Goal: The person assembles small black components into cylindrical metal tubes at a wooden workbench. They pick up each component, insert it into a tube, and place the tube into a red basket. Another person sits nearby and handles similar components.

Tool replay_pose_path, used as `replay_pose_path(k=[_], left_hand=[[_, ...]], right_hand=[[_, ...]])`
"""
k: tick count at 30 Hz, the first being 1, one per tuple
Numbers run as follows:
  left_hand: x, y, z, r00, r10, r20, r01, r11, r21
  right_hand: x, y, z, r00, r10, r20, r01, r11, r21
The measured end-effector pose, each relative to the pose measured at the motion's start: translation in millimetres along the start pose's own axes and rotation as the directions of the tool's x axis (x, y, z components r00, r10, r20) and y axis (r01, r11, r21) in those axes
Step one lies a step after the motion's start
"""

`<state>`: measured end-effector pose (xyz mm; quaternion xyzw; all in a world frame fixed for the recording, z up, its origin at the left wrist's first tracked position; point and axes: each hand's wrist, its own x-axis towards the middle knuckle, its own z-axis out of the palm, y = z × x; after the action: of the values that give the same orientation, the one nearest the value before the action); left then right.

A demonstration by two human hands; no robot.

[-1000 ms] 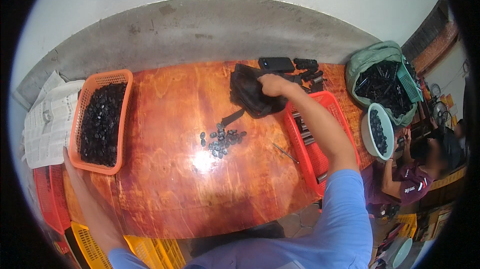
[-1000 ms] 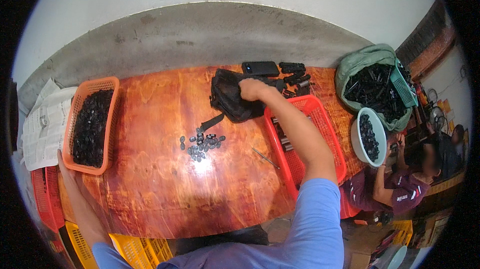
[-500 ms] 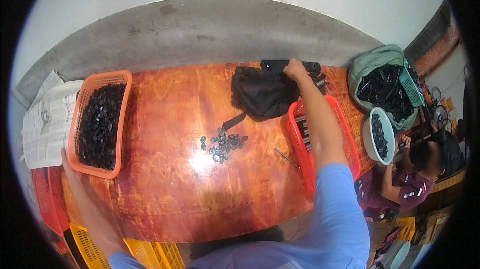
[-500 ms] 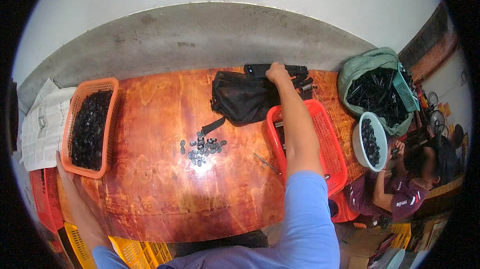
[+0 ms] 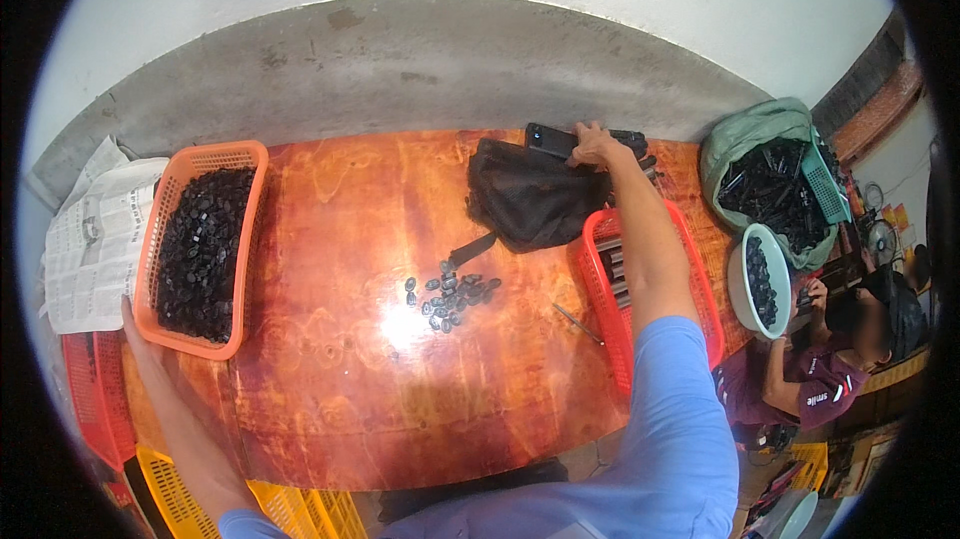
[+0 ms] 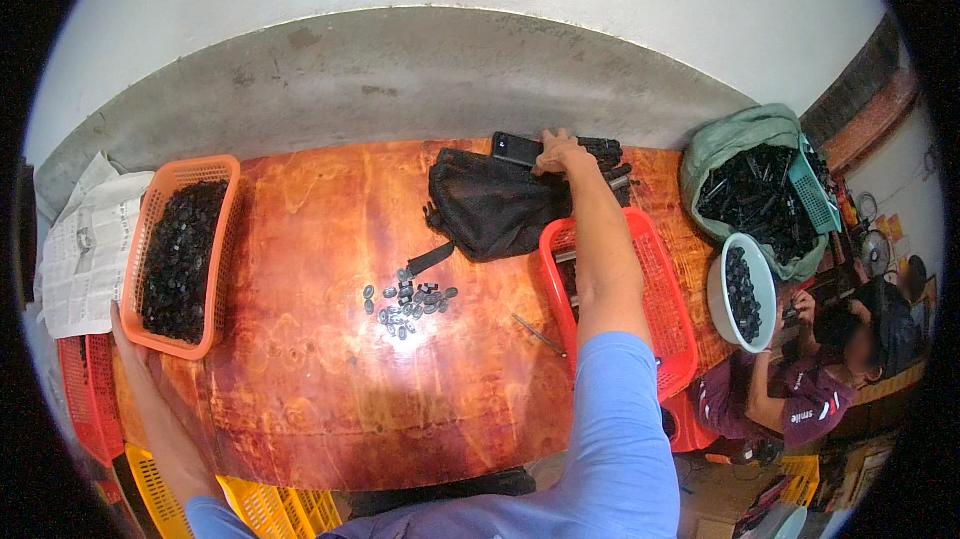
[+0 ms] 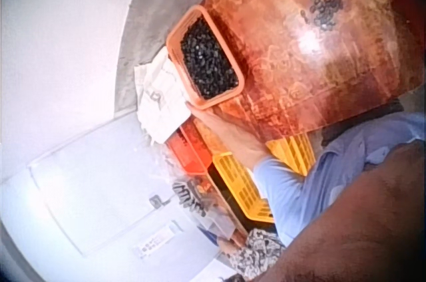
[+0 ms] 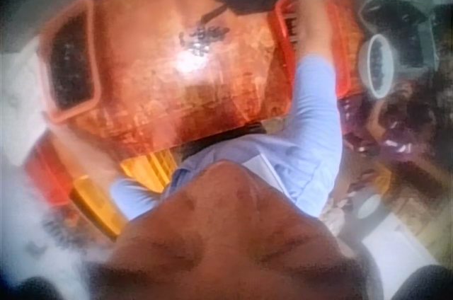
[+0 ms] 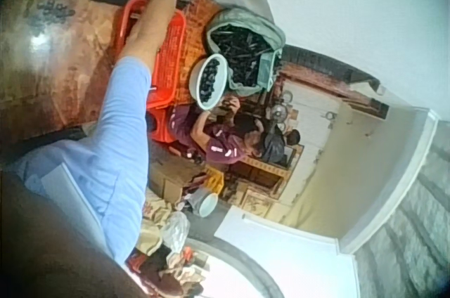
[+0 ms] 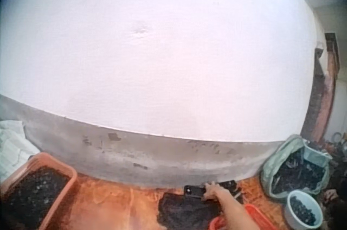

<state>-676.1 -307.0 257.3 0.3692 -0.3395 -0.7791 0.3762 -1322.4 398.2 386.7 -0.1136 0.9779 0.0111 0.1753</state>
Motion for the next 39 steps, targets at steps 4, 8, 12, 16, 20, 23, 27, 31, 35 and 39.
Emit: replay_pose_path(k=[4, 8, 12, 16, 20, 23, 27, 31, 35, 39], left_hand=[[18, 7, -17, 1.0, 0.007, -0.012, -0.005, 0.995, 0.102], [-2, -10, 22, 0.999, -0.038, 0.014, 0.037, 0.998, 0.047], [-22, 1, 26, 0.996, -0.085, 0.019, 0.084, 0.995, 0.06], [-34, -5, 51, 0.995, -0.089, 0.033, 0.089, 0.996, 0.015], [-18, 4, 30, 1.0, -0.025, -0.011, 0.026, 0.999, 0.047], [-20, -3, 34, 0.998, -0.015, -0.06, 0.018, 0.998, 0.054], [-23, -9, 42, 1.0, 0.004, -0.012, -0.003, 0.998, 0.058], [18, 3, 8, 1.0, 0.014, -0.013, -0.013, 0.999, 0.049], [-7, -7, 36, 0.999, -0.028, 0.044, 0.026, 0.999, 0.031], [-27, -14, 59, 0.998, -0.039, 0.057, 0.039, 0.999, 0.003]], right_hand=[[31, 12, 18, 0.961, -0.272, -0.054, 0.266, 0.958, -0.106], [29, 17, 27, 0.934, -0.32, -0.16, 0.295, 0.942, -0.162], [1, 9, 21, 0.841, -0.418, -0.342, 0.338, 0.901, -0.272], [-33, 7, -17, 0.803, -0.417, -0.426, 0.304, 0.901, -0.309], [-78, -27, -32, 0.655, -0.577, -0.488, 0.591, 0.794, -0.146], [-135, -79, -17, 0.703, -0.634, -0.324, 0.676, 0.736, 0.027], [-152, -108, 25, 0.639, -0.722, -0.267, 0.758, 0.65, 0.056], [-103, -95, 46, 0.65, -0.692, -0.313, 0.728, 0.686, -0.004], [-46, -61, 50, 0.568, -0.747, -0.346, 0.573, 0.66, -0.486], [-54, -35, 22, 0.536, -0.651, -0.537, 0.508, 0.757, -0.411]])
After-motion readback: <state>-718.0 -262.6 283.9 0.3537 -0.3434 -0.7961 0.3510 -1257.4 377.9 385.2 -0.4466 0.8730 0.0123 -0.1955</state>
